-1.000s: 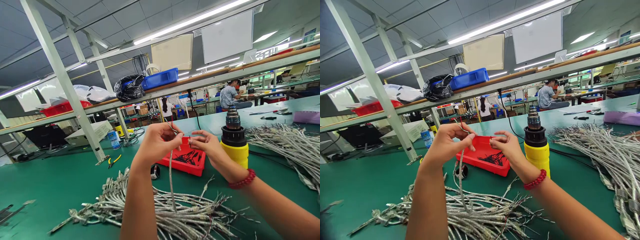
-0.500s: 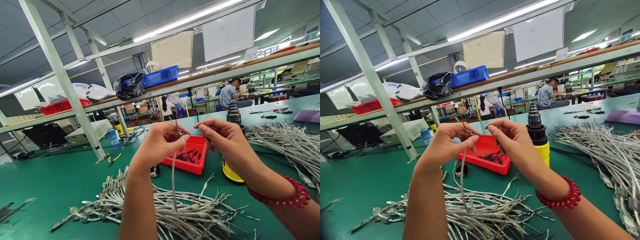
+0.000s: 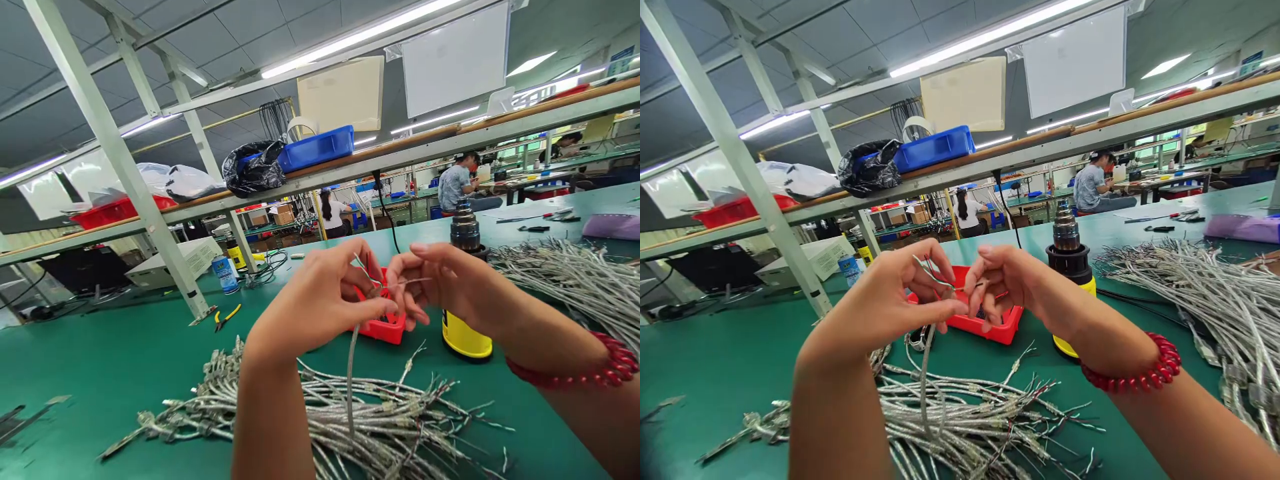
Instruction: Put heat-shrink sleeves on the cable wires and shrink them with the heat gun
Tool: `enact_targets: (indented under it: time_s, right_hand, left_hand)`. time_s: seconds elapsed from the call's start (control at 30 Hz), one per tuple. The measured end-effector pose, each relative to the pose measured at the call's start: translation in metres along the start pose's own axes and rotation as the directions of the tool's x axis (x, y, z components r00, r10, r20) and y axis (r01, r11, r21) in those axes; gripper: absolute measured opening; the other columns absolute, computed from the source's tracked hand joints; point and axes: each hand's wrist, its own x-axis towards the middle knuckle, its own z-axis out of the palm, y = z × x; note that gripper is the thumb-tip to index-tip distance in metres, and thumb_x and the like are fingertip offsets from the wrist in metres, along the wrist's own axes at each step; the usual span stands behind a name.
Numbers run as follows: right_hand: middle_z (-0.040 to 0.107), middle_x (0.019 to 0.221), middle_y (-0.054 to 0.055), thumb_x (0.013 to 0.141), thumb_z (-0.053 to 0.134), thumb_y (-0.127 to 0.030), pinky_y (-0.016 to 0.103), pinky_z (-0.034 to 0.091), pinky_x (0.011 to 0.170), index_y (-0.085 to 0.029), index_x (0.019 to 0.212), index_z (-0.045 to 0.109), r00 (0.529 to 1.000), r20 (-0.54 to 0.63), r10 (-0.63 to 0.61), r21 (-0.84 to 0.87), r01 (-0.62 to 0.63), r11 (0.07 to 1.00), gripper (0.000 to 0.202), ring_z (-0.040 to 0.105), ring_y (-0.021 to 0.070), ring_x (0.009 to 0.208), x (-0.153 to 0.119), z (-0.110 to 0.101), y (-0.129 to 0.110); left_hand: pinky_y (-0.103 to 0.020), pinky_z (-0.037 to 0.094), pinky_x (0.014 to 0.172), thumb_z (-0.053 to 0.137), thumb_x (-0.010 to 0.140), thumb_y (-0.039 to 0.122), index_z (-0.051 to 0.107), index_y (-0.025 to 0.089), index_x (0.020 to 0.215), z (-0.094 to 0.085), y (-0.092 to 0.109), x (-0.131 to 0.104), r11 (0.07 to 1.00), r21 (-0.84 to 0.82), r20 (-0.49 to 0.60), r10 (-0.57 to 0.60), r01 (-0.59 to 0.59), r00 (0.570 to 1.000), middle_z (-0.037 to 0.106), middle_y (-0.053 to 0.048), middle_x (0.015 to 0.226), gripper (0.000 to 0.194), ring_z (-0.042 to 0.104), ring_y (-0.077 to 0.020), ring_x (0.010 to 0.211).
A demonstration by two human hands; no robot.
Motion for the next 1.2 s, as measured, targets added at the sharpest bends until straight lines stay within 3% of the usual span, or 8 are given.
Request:
enact_targets:
  time_s: [0.17, 0.3, 0.47, 0.67, 0.83, 1.2]
  right_hand:
    - [0.067, 0.061, -0.002, 0.075, 0.071, -0.019, 0.015, 0.048, 0.051, -0.016, 0.070, 0.066, 0.992, 0.060, 0.112, -0.133, -0.103, 0.986, 0.007, 0.060, 0.0069, 0.050, -0.003, 0.005, 0.000]
    - [0.065, 0.059, -0.003, 0.073, 0.063, -0.016, 0.016, 0.047, 0.050, -0.016, 0.067, 0.066, 0.990, 0.052, 0.127, -0.163, -0.117, 0.980, 0.007, 0.055, 0.0057, 0.047, -0.001, 0.005, 0.003]
    - [0.058, 0.054, -0.005, 0.066, 0.052, -0.012, 0.016, 0.041, 0.044, -0.017, 0.061, 0.062, 0.985, 0.064, 0.159, -0.403, -0.120, 0.907, 0.013, 0.050, 0.0057, 0.045, 0.000, 0.001, 0.005]
    - [0.058, 0.055, -0.003, 0.070, 0.054, -0.017, 0.018, 0.043, 0.048, -0.017, 0.059, 0.060, 0.990, 0.019, 0.142, -0.448, -0.119, 0.886, 0.012, 0.052, 0.0075, 0.050, 0.001, -0.004, 0.000]
    - [0.054, 0.050, -0.003, 0.069, 0.057, -0.019, 0.016, 0.040, 0.045, -0.017, 0.056, 0.057, 0.996, -0.006, 0.089, -0.361, -0.085, 0.929, 0.013, 0.049, 0.0067, 0.046, 0.000, 0.000, 0.001]
    - [0.055, 0.048, -0.003, 0.069, 0.057, -0.019, 0.016, 0.037, 0.040, -0.018, 0.058, 0.060, 0.997, -0.057, 0.052, -0.320, -0.068, 0.945, 0.012, 0.046, 0.0066, 0.041, -0.012, 0.008, -0.010]
  left_hand:
    - [-0.017, 0.043, 0.045, 0.075, 0.079, 0.023, 0.056, 0.019, 0.076, -0.001, 0.001, -0.001, 0.997, 0.071, 0.142, 0.030, -0.040, 0.989, 0.066, 0.003, 0.060, 0.020, 0.065, -0.0114, 0.054]
    - [-0.018, 0.042, 0.046, 0.078, 0.076, 0.022, 0.055, 0.018, 0.072, 0.003, -0.002, 0.002, 0.999, 0.053, 0.174, 0.000, -0.010, 0.985, 0.065, 0.003, 0.062, 0.024, 0.064, -0.0110, 0.056]
    - [-0.020, 0.036, 0.043, 0.078, 0.074, 0.021, 0.060, 0.017, 0.066, 0.016, -0.005, 0.011, 0.970, 0.244, 0.209, -0.038, -0.014, 0.977, 0.060, 0.003, 0.061, 0.020, 0.055, -0.0103, 0.054]
    - [-0.018, 0.044, 0.048, 0.073, 0.078, 0.018, 0.058, 0.017, 0.075, 0.012, -0.015, 0.016, 0.995, -0.037, 0.246, -0.084, 0.096, 0.966, 0.064, 0.003, 0.062, 0.016, 0.063, -0.0109, 0.056]
    - [-0.015, 0.044, 0.047, 0.074, 0.077, 0.011, 0.057, 0.016, 0.077, 0.002, -0.015, 0.011, 0.970, -0.217, 0.277, -0.047, 0.111, 0.960, 0.063, 0.005, 0.060, 0.018, 0.058, -0.0070, 0.051]
    - [-0.019, 0.041, 0.051, 0.071, 0.081, 0.019, 0.058, 0.016, 0.075, -0.001, 0.002, -0.003, 0.984, 0.076, 0.089, 0.154, -0.161, 0.984, 0.059, 0.004, 0.065, 0.015, 0.051, -0.0069, 0.057]
